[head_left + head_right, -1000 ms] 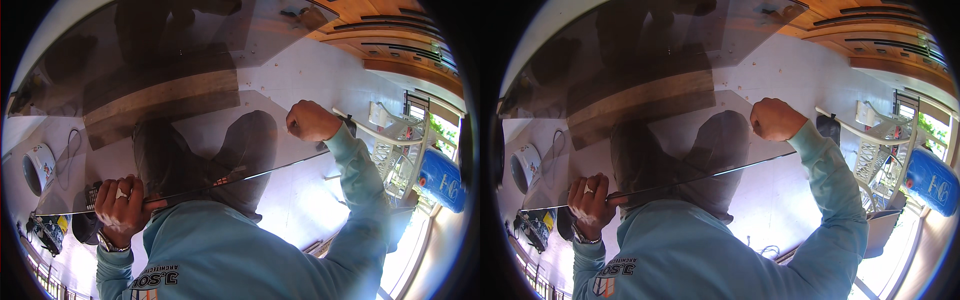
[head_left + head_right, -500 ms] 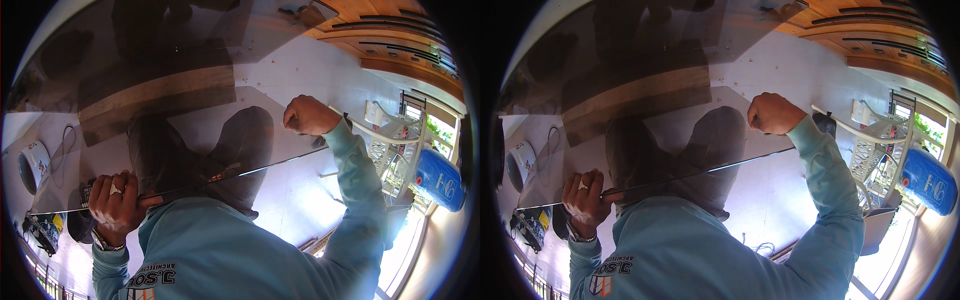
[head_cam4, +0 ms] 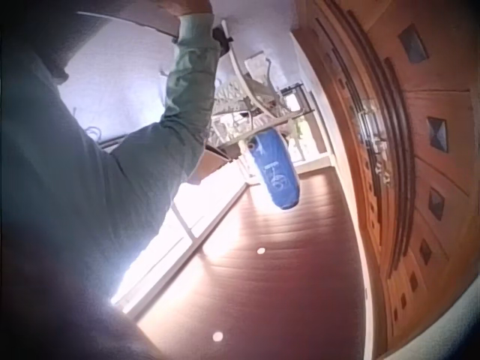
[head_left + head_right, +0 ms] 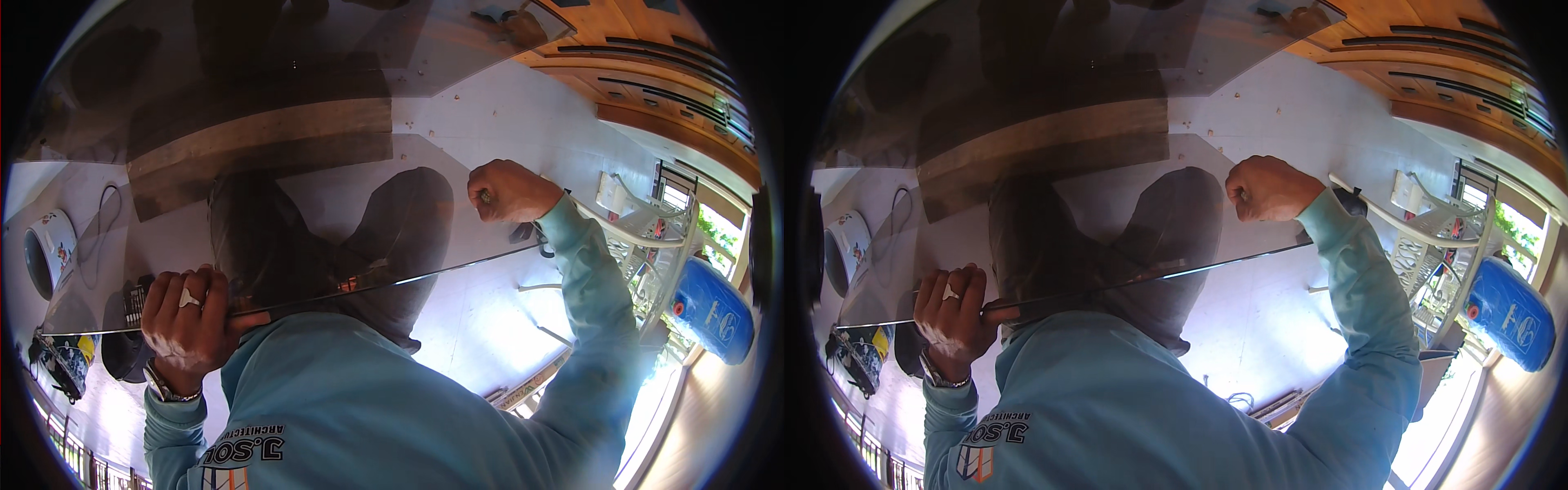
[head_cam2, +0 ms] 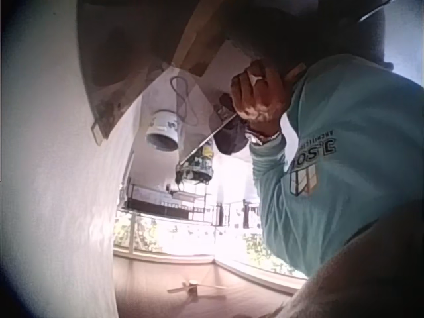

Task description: The person is cleaning and wiping a large dark glass or acrylic panel using a cloth and checking its edges.

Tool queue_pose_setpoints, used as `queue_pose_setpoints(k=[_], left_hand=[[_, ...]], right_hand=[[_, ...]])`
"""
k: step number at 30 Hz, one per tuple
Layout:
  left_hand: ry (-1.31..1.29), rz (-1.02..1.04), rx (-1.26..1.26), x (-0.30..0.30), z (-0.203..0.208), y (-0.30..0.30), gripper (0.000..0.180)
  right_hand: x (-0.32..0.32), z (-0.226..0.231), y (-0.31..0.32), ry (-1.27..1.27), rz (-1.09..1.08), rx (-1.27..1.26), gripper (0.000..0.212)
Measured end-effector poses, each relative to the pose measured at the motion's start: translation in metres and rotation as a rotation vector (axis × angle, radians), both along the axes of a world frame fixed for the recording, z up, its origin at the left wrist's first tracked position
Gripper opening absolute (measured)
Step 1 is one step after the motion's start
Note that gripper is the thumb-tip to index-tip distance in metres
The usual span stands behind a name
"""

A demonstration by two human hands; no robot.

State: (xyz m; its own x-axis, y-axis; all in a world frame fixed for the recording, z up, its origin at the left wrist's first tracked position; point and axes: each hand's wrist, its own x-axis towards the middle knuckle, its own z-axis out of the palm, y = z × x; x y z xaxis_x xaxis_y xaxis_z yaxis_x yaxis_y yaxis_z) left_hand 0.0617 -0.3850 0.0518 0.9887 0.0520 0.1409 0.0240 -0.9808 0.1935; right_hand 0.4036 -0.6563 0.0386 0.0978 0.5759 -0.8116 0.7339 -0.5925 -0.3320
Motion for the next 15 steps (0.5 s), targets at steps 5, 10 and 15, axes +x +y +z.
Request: queue_pose_setpoints(k=[5, 10, 15], left_hand=[[-0.020, -0.013, 0.017, -0.001, -0.001, 0.002, 0.068], [-0.009, -0.013, 0.006, 0.000, -0.002, 0.002, 0.069], [0.004, -0.010, 0.005, 0.001, 0.000, 0.003, 0.069]], right_hand=[[0.003, -0.001, -0.002, 0.057, -0.085, -0.009, 0.008], [0.014, 0.000, -0.010, 0.130, -0.320, -0.106, 0.011], [0.012, 0.008, -0.001, 0.127, -0.244, -0.019, 0.013]])
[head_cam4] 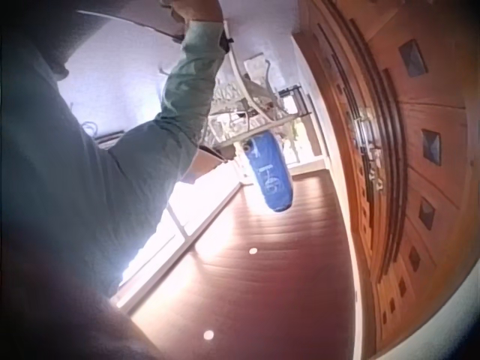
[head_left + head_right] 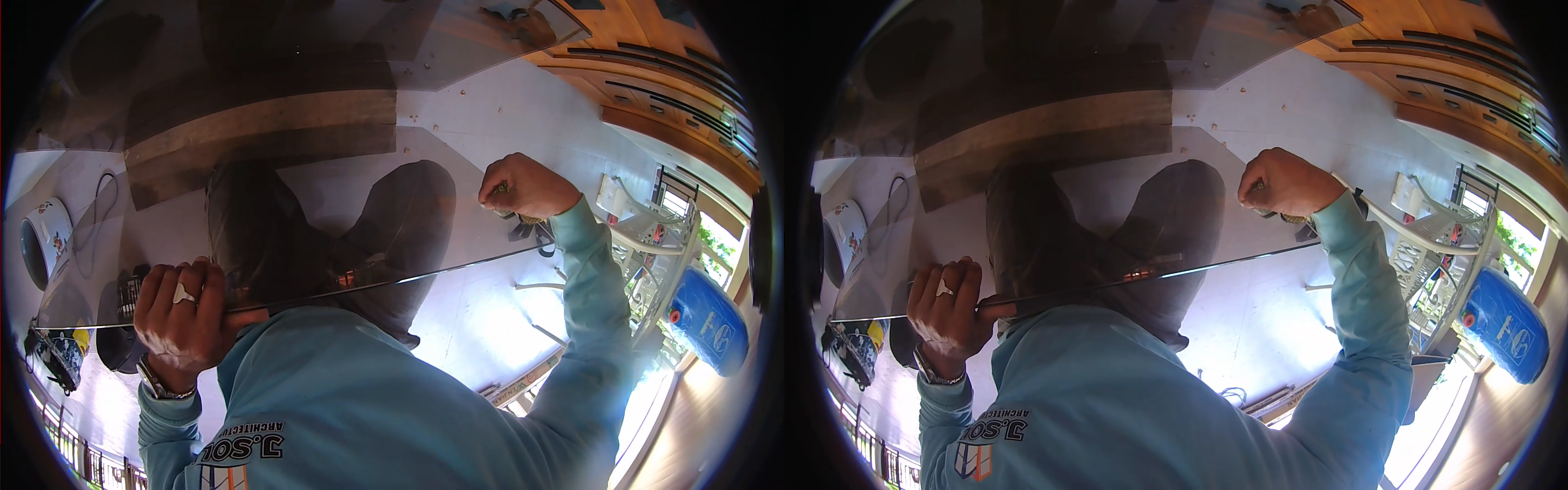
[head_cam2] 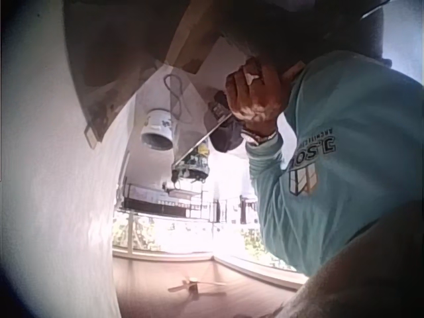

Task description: The person is cleaning and wiping a large dark glass or acrylic panel using a cloth and checking its edges.

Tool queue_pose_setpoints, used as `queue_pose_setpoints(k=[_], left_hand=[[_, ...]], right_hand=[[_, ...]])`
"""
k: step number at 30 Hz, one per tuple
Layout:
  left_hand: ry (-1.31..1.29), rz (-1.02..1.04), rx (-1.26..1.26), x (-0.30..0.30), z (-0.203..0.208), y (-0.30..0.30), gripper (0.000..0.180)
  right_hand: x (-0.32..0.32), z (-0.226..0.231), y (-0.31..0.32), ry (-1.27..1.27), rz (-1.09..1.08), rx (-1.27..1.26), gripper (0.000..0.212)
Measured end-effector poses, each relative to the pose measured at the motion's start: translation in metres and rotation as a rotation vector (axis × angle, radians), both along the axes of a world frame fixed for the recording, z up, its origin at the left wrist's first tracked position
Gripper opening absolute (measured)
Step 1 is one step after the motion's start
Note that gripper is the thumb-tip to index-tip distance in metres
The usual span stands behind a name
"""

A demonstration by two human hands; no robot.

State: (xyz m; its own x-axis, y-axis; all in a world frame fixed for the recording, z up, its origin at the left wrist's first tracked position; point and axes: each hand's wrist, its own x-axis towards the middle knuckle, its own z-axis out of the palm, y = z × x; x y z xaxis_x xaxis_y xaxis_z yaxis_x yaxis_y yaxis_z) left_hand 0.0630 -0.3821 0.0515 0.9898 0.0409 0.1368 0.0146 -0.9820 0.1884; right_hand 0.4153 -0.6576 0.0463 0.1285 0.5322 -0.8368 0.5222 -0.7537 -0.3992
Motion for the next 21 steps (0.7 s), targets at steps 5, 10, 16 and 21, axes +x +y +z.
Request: queue_pose_setpoints(k=[5, 10, 16, 21], left_hand=[[-0.004, 0.002, 0.010, -0.002, 0.001, 0.001, 0.070], [-0.002, -0.001, 0.027, -0.003, -0.002, -0.003, 0.071], [0.000, 0.000, 0.016, -0.004, -0.002, -0.004, 0.072], [-0.004, -0.041, 0.021, -0.001, 0.000, -0.001, 0.065]], right_hand=[[-0.006, 0.001, 0.013, -0.095, 0.117, -0.093, 0.011], [-0.005, -0.003, 0.016, -0.128, 0.235, -0.143, 0.010], [-0.005, -0.002, 0.017, -0.095, 0.256, -0.089, 0.012], [0.002, -0.003, 0.013, -0.011, 0.080, -0.129, 0.011]])
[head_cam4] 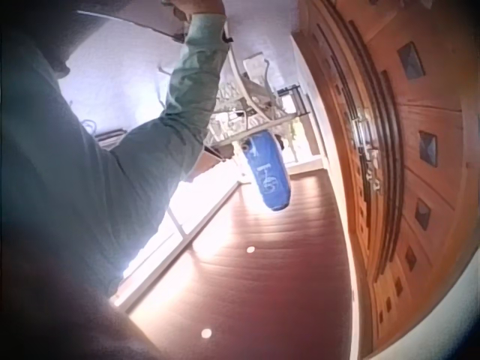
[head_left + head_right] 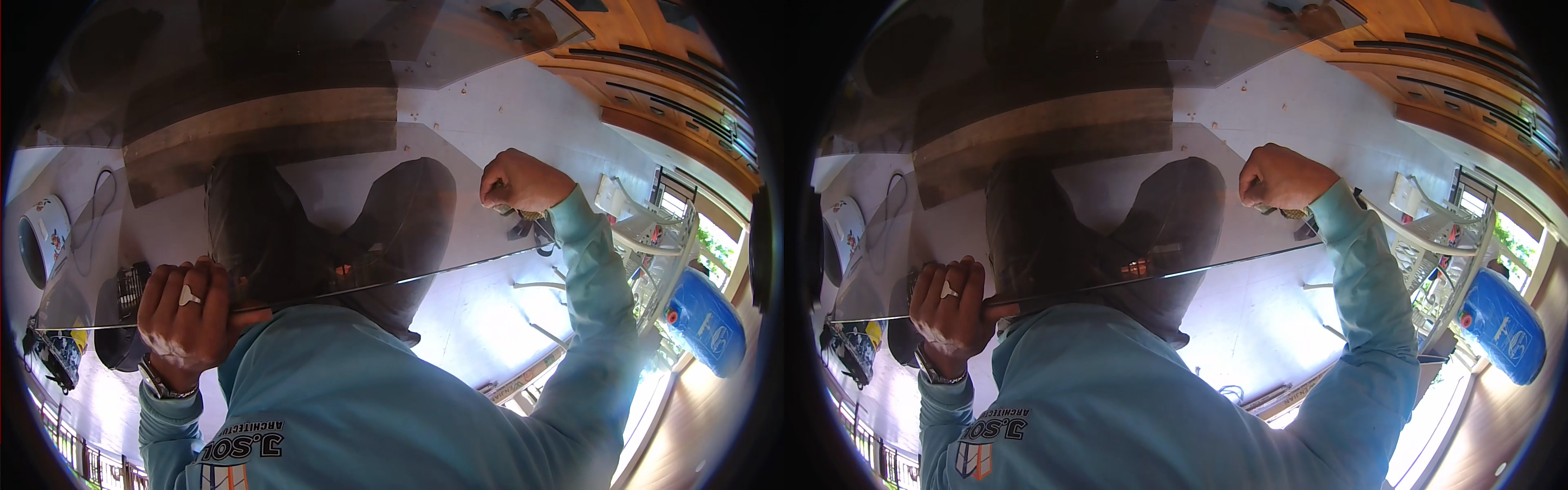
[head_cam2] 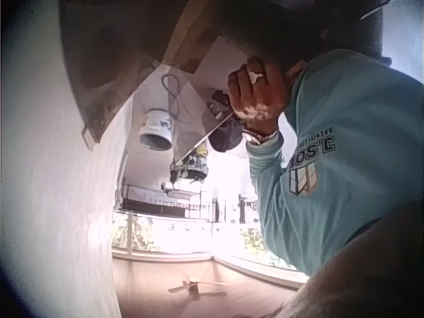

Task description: The person is cleaning and wiping a large dark glass or acrylic panel using a cloth and checking its edges.

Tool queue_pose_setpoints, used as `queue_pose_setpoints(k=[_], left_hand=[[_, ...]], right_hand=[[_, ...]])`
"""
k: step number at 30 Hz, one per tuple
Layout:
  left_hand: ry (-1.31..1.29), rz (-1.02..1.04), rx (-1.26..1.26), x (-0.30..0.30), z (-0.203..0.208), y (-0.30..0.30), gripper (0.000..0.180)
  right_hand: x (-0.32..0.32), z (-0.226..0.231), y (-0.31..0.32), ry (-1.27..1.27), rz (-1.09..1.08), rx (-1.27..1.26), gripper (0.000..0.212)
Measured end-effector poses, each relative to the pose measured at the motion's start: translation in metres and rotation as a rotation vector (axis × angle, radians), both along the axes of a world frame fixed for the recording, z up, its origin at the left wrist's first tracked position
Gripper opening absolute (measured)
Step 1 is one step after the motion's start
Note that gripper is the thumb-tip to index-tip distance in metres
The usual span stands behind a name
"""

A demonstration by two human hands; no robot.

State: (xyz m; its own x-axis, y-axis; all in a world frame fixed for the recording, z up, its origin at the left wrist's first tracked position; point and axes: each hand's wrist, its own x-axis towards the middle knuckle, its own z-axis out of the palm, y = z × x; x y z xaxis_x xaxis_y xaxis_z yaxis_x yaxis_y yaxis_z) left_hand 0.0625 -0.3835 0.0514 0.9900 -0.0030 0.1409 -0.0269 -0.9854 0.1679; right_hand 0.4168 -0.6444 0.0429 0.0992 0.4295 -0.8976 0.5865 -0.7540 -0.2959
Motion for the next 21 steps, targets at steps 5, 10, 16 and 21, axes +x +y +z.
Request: queue_pose_setpoints(k=[5, 10, 16, 21], left_hand=[[0.001, 0.031, 0.001, -0.002, -0.001, 0.000, 0.071], [-0.002, 0.029, -0.009, 0.000, -0.004, 0.000, 0.071], [-0.008, 0.040, 0.010, -0.002, -0.004, -0.002, 0.072], [-0.012, 0.046, -0.003, 0.000, -0.006, -0.002, 0.071]], right_hand=[[-0.002, -0.005, 0.004, -0.049, 0.033, -0.013, 0.011], [-0.004, -0.003, 0.008, -0.049, 0.049, -0.048, 0.010], [-0.007, -0.002, 0.006, -0.073, 0.076, -0.029, 0.013], [-0.003, -0.003, -0.001, -0.034, 0.005, -0.014, 0.013]])
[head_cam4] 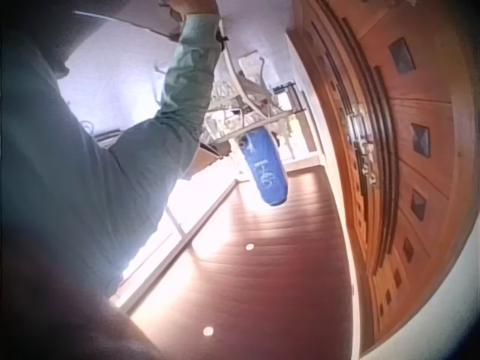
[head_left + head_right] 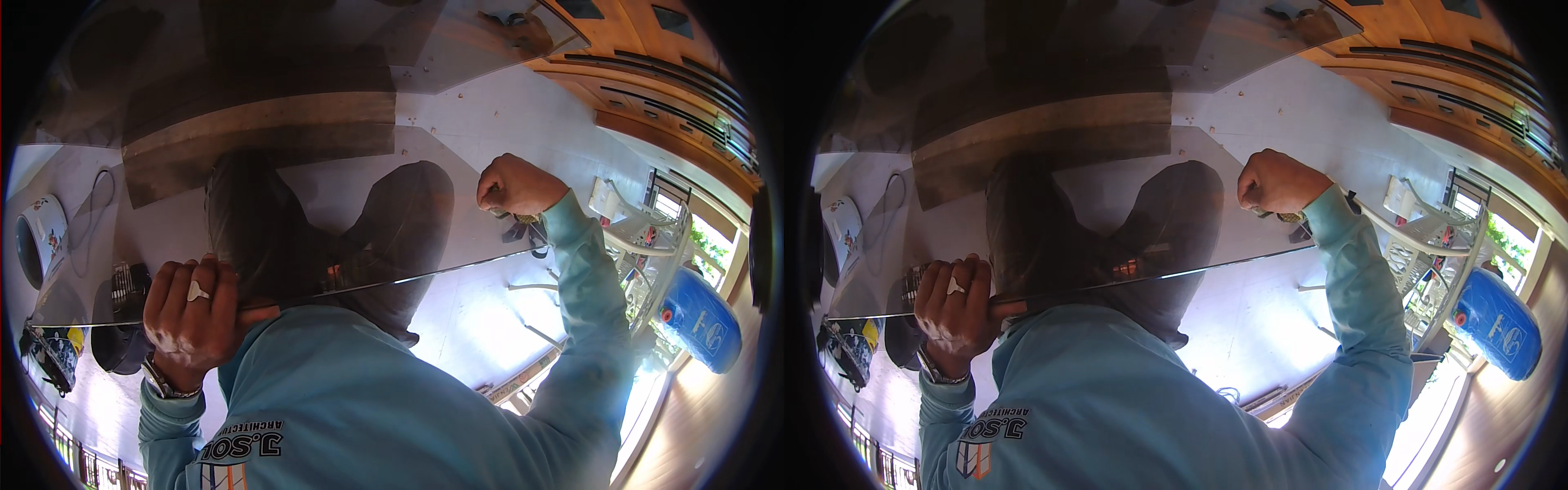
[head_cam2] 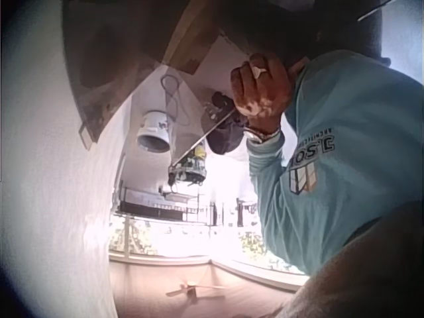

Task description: The person is cleaning and wiping a large dark glass or acrylic panel using a cloth and checking its edges.

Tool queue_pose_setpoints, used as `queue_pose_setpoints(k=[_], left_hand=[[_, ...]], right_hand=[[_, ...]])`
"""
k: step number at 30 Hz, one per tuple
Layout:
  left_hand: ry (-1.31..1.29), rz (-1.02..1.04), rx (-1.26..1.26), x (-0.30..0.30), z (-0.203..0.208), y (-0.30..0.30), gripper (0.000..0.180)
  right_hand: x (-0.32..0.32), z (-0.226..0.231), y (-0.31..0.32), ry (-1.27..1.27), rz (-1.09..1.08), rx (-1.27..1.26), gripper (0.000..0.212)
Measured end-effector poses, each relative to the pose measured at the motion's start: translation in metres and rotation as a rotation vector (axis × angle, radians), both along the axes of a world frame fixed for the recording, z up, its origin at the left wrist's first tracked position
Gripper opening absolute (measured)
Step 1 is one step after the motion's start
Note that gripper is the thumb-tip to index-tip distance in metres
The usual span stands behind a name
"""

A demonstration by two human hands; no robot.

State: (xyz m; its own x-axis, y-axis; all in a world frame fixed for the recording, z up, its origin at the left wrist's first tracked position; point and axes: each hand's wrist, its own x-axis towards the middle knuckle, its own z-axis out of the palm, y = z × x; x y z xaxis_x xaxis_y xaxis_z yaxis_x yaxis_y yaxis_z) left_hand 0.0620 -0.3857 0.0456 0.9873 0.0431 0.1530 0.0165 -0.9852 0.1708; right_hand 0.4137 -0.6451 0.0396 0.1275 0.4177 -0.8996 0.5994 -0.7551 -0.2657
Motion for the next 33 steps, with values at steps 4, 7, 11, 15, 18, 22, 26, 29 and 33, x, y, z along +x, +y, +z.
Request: queue_pose_setpoints(k=[4, 7, 11, 15, 18, 22, 26, 29, 33], left_hand=[[-0.004, -0.001, 0.009, 0.000, 0.001, 0.000, 0.070], [-0.005, 0.002, 0.009, 0.000, 0.001, 0.000, 0.070], [-0.019, 0.001, 0.004, 0.000, 0.000, -0.001, 0.070], [-0.026, 0.003, -0.001, -0.001, -0.002, -0.001, 0.069], [-0.032, 0.005, -0.001, -0.001, -0.001, -0.001, 0.069], [-0.022, 0.002, -0.003, -0.002, -0.001, 0.000, 0.068], [-0.022, 0.002, 0.005, -0.001, -0.002, 0.000, 0.068], [-0.015, -0.001, -0.007, 0.000, -0.001, 0.001, 0.068], [-0.017, 0.000, -0.008, 0.000, -0.001, 0.001, 0.067]], right_hand=[[-0.002, 0.002, 0.006, -0.005, 0.015, -0.017, 0.013], [-0.003, 0.003, 0.009, -0.044, 0.034, -0.047, 0.013], [-0.003, -0.001, 0.005, -0.054, 0.086, 0.000, 0.013], [-0.004, 0.001, 0.006, -0.057, 0.092, 0.005, 0.014], [-0.004, 0.003, 0.004, -0.041, 0.025, -0.004, 0.014], [-0.003, 0.001, 0.002, -0.011, 0.075, 0.034, 0.014], [-0.008, 0.000, 0.006, -0.096, 0.196, 0.041, 0.011], [-0.012, -0.002, 0.003, -0.134, 0.297, 0.063, 0.009], [-0.012, -0.003, -0.001, -0.137, 0.271, 0.076, 0.010]])
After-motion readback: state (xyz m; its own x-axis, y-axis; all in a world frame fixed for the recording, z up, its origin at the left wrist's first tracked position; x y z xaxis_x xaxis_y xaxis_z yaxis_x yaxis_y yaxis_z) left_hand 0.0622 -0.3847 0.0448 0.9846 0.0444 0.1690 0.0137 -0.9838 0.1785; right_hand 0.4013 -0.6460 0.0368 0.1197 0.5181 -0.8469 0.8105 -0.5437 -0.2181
